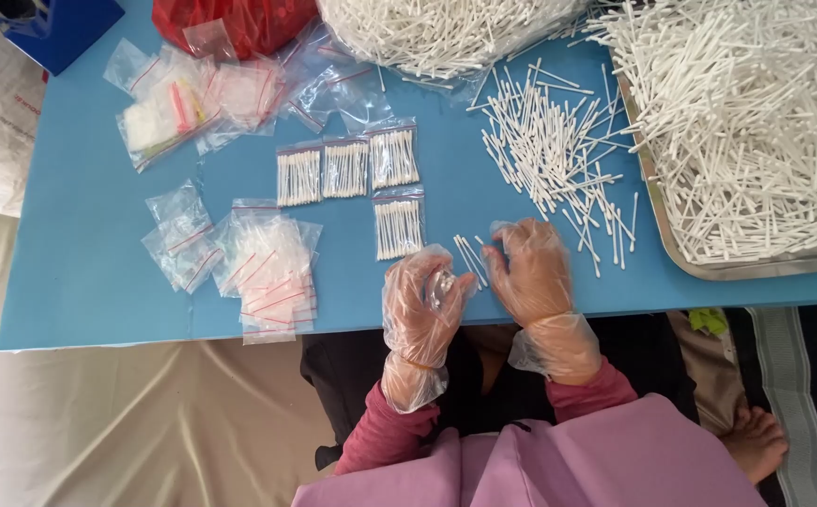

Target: Counting and packaging cotton swabs into small plastic bags at a steady pace.

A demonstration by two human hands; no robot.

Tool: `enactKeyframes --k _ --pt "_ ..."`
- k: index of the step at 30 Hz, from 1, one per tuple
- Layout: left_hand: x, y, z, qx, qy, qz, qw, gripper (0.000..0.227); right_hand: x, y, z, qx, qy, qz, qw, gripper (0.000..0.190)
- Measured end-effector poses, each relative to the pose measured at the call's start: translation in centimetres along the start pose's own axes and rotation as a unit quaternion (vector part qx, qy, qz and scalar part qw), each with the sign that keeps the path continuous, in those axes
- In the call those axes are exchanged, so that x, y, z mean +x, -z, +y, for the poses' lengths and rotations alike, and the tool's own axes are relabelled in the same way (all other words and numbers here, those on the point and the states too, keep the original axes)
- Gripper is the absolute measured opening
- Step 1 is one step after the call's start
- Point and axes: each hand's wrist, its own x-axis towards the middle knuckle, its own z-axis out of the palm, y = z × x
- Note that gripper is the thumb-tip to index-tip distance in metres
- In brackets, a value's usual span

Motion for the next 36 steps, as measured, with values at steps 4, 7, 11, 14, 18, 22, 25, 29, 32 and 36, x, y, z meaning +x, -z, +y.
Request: enactKeyframes --k 4,7,11,14,18,22,25,29,32,36 --pt "-0.2 -0.1 -0.1 -0.01 0.015 -0.004 1.0 0.036 0.2 -1.1 0.1 -0.036 -0.032 -0.059 0.997 0.009" --pt "-0.6 -0.4 -0.4 0.005 0.004 -0.008 1.0 0.039 -0.1 -1.6 0.3 -0.136 -0.032 -0.083 0.987 0.008" --pt "-0.3 -0.6 0.2 -0.015 0.005 -0.023 1.0 0.042 0.7 0.3 -0.1 0.092 -0.059 -0.015 0.994 0.002" --pt "-0.1 -0.5 0.5 -0.024 -0.006 -0.029 0.999 0.043 1.3 2.4 -1.6 0.289 -0.018 0.094 0.953 0.015" --pt "0.2 -0.6 0.9 -0.023 -0.014 -0.038 0.999 0.043 0.3 4.6 -3.1 0.407 0.042 0.241 0.88 0.025" --pt "-0.3 -0.9 0.8 -0.035 -0.013 -0.049 0.998 0.04 -0.7 6.2 -5.9 0.412 0.034 0.263 0.872 0.021" --pt "-0.9 -0.8 0.7 -0.024 -0.023 -0.065 0.997 0.032 0.1 5.9 -7.0 0.404 0.11 0.225 0.88 0.009" --pt "-0.8 0.0 0.6 -0.023 -0.009 -0.071 0.997 0.028 0.1 6.2 -7.1 0.305 0.126 0.177 0.927 0.004" --pt "-0.7 0.5 0.2 -0.016 -0.008 -0.054 0.998 0.033 0.6 5.4 -6.1 0.278 0.097 0.166 0.941 0.009" --pt "-0.5 1.4 -0.2 0.022 0.003 -0.014 1.0 0.041 0.3 2.3 -2.7 0.189 0.017 0.015 0.982 0.015"
